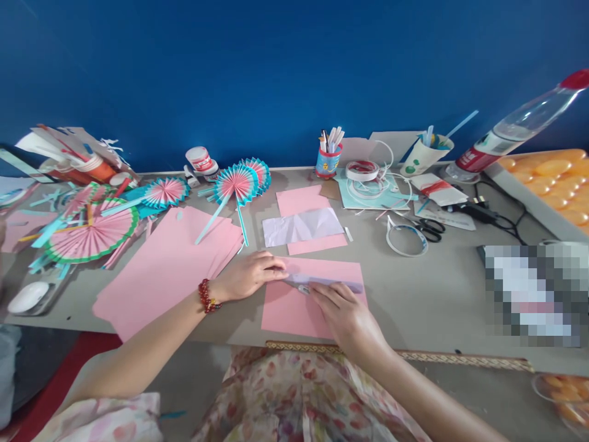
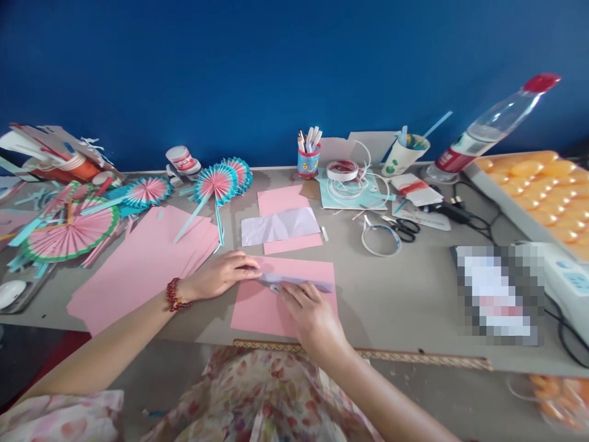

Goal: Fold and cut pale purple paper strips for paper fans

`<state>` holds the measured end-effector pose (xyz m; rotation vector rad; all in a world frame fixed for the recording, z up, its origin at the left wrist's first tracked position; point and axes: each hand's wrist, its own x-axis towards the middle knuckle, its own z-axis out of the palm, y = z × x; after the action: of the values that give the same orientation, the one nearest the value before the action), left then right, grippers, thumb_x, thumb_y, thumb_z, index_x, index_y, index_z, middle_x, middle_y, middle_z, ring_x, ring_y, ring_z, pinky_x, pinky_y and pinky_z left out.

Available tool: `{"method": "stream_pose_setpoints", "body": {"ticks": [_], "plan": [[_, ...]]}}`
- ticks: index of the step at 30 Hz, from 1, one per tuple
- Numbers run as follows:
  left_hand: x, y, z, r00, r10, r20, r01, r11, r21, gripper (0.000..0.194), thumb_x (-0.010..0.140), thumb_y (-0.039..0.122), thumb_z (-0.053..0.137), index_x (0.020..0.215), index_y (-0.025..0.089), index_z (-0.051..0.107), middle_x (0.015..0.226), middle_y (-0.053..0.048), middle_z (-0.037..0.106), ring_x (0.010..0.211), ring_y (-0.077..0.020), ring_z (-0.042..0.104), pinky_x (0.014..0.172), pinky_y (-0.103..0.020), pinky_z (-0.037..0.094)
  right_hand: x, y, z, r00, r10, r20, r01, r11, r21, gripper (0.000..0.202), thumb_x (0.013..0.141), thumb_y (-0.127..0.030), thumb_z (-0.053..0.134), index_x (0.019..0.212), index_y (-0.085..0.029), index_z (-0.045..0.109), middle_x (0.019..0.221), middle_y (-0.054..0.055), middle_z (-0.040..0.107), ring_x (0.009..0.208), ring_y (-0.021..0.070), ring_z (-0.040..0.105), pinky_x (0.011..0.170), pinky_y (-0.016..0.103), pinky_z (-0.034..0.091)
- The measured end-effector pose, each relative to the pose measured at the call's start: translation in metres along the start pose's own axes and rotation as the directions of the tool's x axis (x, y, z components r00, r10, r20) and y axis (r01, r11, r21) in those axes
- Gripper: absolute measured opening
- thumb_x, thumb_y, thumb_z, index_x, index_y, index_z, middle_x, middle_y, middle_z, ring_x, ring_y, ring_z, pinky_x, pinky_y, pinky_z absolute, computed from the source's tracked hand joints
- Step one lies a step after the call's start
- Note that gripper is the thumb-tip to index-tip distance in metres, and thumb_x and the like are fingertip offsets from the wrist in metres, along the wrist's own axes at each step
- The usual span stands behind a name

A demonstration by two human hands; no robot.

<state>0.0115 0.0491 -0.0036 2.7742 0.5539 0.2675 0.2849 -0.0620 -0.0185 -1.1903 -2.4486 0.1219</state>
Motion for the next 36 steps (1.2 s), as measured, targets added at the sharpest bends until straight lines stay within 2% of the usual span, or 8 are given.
{"method": "stream_pose_setpoints", "body": {"ticks": [5,13,19,23,29,36], "plan": [[-0.009,-0.002,0.003,0.999,-0.051,-0.019,0.051,0.999,0.02,0.04,0.104,0.015,0.036,0.133,0.029,0.06,0.127,-0.006,0.06,0.106,-0.0201,0.054,0.092,-0.032,0.044,0.001,0.0,-0.005,1.0,-0.008,0.014,0.008,1.0,0.006,0.042,0.093,-0.006,0.04,0.127,-0.01,0.064,0.124,0.014,0.067,0.104,0.0261,0.056,0.092,0.042,0.052],[-0.008,-0.001,0.004,0.997,-0.053,-0.049,0.054,0.998,0.018,0.04,0.105,0.015,0.037,0.134,0.031,0.06,0.127,-0.006,0.06,0.106,-0.0195,0.054,0.092,-0.031,0.044,0.003,-0.002,0.001,0.999,-0.034,-0.037,0.033,0.999,-0.038,0.04,0.093,-0.006,0.04,0.124,-0.007,0.065,0.121,0.016,0.068,0.105,0.0275,0.055,0.093,0.044,0.052],[-0.009,-0.003,0.006,0.998,-0.04,-0.057,0.042,0.998,0.039,0.043,0.103,0.012,0.037,0.133,0.031,0.061,0.126,-0.005,0.06,0.106,-0.019,0.054,0.091,-0.031,0.045,0.006,-0.004,0.003,0.998,-0.034,-0.046,0.034,0.999,-0.01,0.039,0.094,-0.005,0.039,0.122,-0.004,0.065,0.12,0.017,0.068,0.101,0.0273,0.054,0.09,0.043,0.053],[-0.011,-0.004,0.008,0.996,-0.039,-0.076,0.043,0.998,0.043,0.041,0.103,0.012,0.038,0.132,0.03,0.061,0.119,-0.006,0.059,0.102,-0.0188,0.053,0.09,-0.031,0.044,0.013,-0.01,0.006,0.997,-0.039,-0.06,0.039,0.999,-0.009,0.038,0.094,-0.005,0.039,0.122,-0.003,0.064,0.119,0.017,0.068,0.103,0.0285,0.054,0.091,0.044,0.052],[-0.013,-0.005,0.01,0.996,-0.05,-0.069,0.052,0.998,0.024,0.042,0.103,0.013,0.038,0.132,0.033,0.061,0.113,-0.005,0.057,0.101,-0.0186,0.051,0.091,-0.03,0.044,0.02,-0.013,0.005,1.0,0.002,-0.012,-0.002,1.0,0.012,0.036,0.093,-0.005,0.041,0.12,-0.007,0.066,0.116,0.015,0.069,0.099,0.0275,0.056,0.087,0.043,0.054],[-0.011,-0.009,0.006,0.998,-0.035,-0.048,0.034,0.999,-0.017,0.042,0.103,0.014,0.037,0.131,0.033,0.063,0.112,-0.006,0.058,0.103,-0.0193,0.051,0.089,-0.03,0.043,0.02,-0.012,0.009,1.0,-0.005,-0.009,0.005,0.999,0.04,0.036,0.093,-0.004,0.041,0.12,-0.007,0.065,0.118,0.015,0.068,0.099,0.0282,0.055,0.088,0.046,0.054]]}}
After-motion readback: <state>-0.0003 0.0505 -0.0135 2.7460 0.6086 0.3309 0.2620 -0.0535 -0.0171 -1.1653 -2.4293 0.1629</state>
